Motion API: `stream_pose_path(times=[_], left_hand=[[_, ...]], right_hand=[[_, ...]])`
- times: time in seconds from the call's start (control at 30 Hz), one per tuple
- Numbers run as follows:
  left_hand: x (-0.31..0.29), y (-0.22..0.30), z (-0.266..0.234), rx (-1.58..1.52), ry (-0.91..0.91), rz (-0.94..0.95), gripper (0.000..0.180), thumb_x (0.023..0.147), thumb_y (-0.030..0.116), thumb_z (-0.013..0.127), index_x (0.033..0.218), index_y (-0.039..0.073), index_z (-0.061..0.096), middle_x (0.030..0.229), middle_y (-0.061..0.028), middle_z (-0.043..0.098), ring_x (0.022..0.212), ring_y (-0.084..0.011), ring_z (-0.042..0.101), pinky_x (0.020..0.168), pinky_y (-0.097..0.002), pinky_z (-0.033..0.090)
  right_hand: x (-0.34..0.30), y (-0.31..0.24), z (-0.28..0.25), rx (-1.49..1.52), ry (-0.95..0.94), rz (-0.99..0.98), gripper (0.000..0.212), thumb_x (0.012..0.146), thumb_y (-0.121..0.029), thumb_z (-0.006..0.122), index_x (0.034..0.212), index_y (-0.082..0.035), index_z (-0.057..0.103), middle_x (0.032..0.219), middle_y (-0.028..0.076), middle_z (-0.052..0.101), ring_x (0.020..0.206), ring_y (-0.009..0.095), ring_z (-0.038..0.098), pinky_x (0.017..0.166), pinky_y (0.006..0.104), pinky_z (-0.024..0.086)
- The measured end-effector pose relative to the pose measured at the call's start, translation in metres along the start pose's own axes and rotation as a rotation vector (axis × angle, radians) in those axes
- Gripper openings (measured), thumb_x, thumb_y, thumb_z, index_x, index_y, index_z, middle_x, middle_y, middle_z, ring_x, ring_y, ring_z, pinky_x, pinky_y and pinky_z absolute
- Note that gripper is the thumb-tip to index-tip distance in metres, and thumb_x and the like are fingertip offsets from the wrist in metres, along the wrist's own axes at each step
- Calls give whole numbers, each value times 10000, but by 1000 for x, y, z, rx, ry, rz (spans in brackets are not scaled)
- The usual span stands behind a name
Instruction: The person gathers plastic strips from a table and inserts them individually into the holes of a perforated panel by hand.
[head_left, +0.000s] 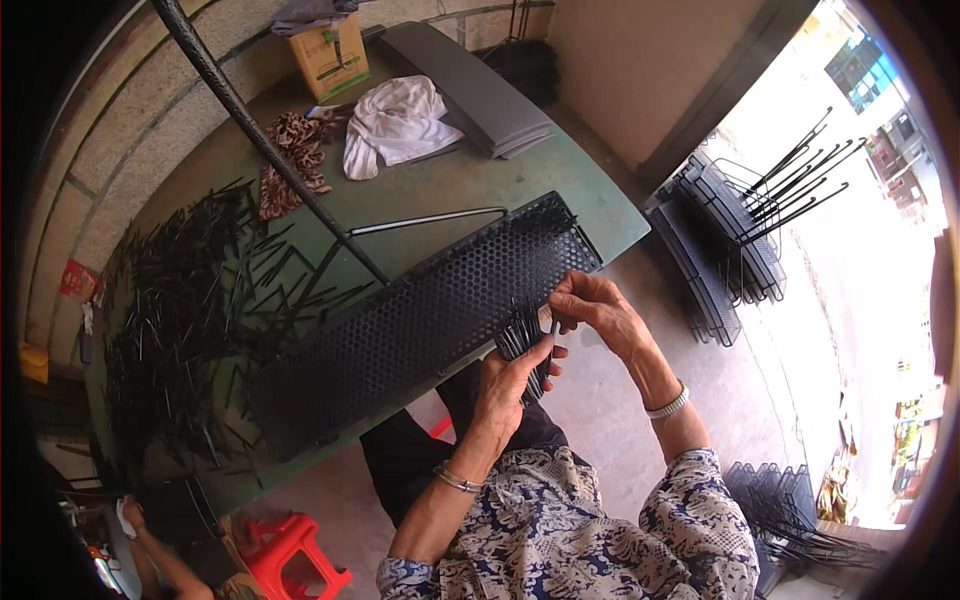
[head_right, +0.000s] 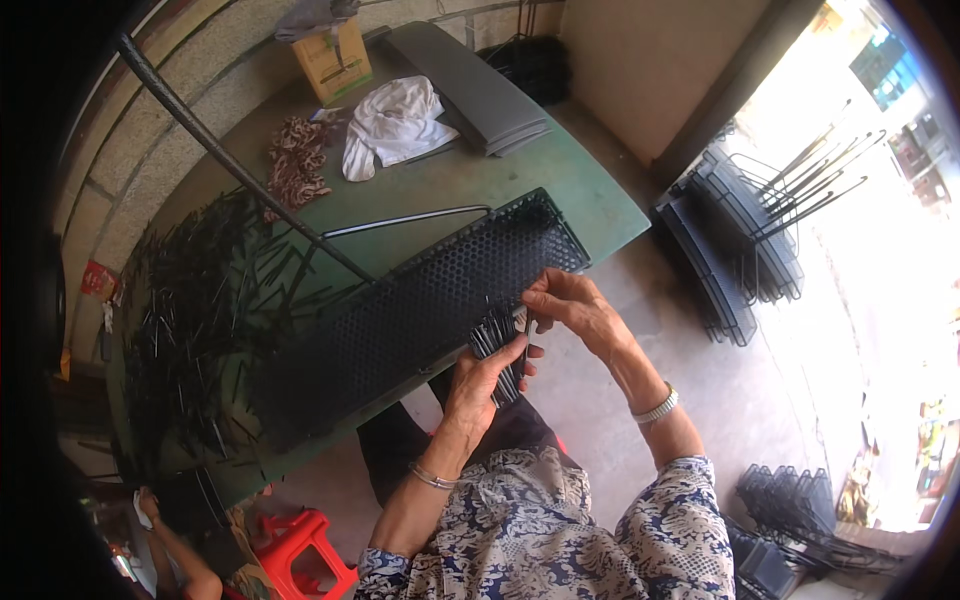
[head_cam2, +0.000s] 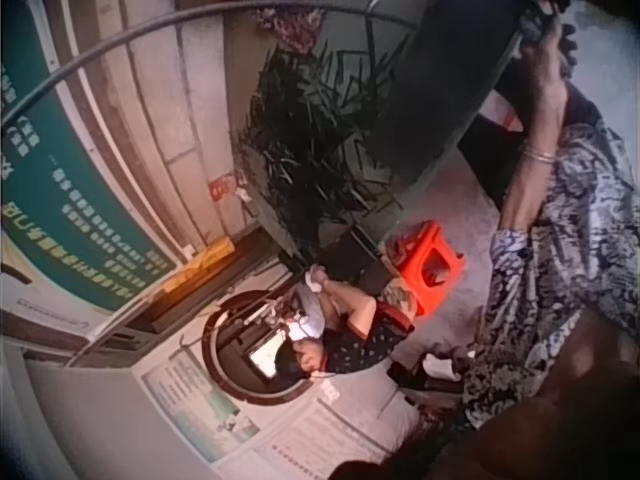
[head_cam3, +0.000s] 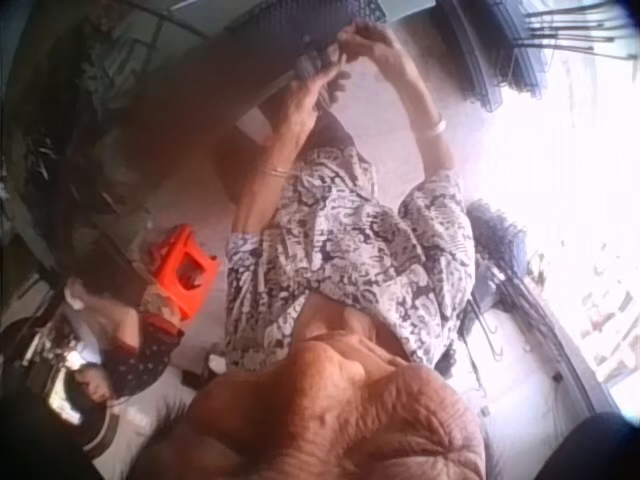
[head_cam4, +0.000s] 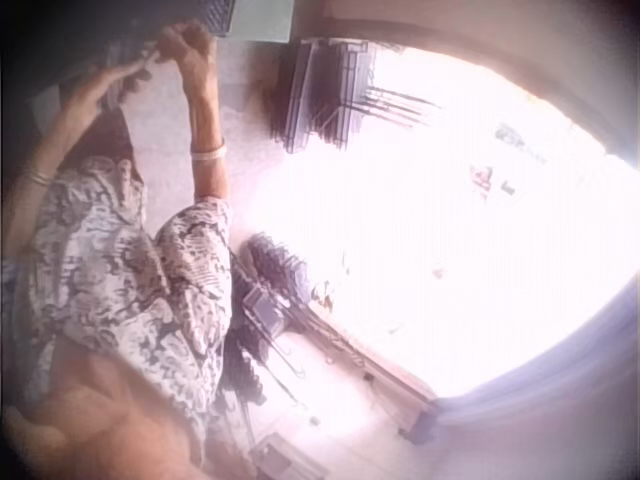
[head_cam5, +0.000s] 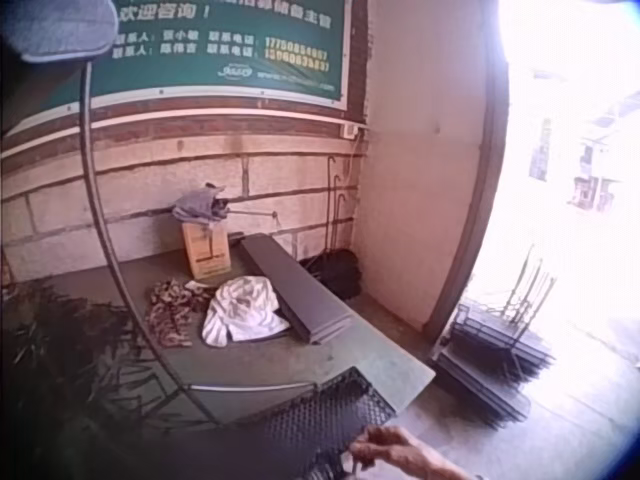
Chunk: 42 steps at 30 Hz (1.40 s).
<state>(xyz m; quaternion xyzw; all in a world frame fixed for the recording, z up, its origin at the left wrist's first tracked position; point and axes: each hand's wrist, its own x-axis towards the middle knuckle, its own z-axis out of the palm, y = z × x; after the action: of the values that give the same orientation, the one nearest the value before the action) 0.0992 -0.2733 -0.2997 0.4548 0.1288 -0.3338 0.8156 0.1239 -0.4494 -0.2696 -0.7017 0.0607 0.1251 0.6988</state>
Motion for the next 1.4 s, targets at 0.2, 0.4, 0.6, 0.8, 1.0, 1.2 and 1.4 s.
stream_pose_path(times=[0.2,0.4,0.6,0.8,1.0,1.2,1.4], left_hand=[[-2,-2,-1,15,-15,1,243,833,197,715,1012,45,654,799,-75,683,656,-123,638,522,-239,482],[-1,-1,0,-48,-31,-34,259,825,206,728,1017,50,651,805,-62,683,670,-131,648,533,-244,500],[2,-1,-4,-82,-68,-70,261,824,211,734,1023,67,646,809,-56,681,685,-133,650,542,-256,506],[4,-4,-6,-107,-36,-54,241,835,200,719,1026,74,644,804,-54,681,677,-130,646,544,-254,495],[2,-3,0,6,-40,-42,232,838,205,714,1015,72,646,799,-60,687,674,-127,640,521,-243,455],[9,-8,-6,-195,41,-90,270,860,246,699,1040,88,574,910,-100,685,804,-191,679,627,-327,551],[13,-15,-13,-284,55,-124,204,895,235,650,1033,105,577,937,-114,671,862,-232,664,750,-414,562]], right_hand=[[0,-3,5,-16,7,4,244,889,-285,668,814,-67,587,713,-15,583,649,79,553,617,237,435],[1,0,0,7,-39,-2,236,895,-274,658,878,-40,635,781,10,636,666,87,569,640,235,454],[0,-3,-4,41,-63,22,266,900,-279,643,923,-14,642,781,6,612,714,103,577,699,250,472],[-1,-3,-4,25,-21,-7,233,899,-239,652,935,-8,660,808,38,658,691,111,604,680,253,497],[-3,-7,-8,-61,-91,20,200,915,-181,631,943,17,646,809,56,665,693,118,638,663,253,510],[-5,-22,-16,-173,-12,-110,158,929,-111,586,960,41,619,804,74,664,730,146,667,676,261,533],[27,-17,-41,-368,596,-431,123,905,-37,570,976,56,607,825,121,678,754,166,696,682,257,528]])
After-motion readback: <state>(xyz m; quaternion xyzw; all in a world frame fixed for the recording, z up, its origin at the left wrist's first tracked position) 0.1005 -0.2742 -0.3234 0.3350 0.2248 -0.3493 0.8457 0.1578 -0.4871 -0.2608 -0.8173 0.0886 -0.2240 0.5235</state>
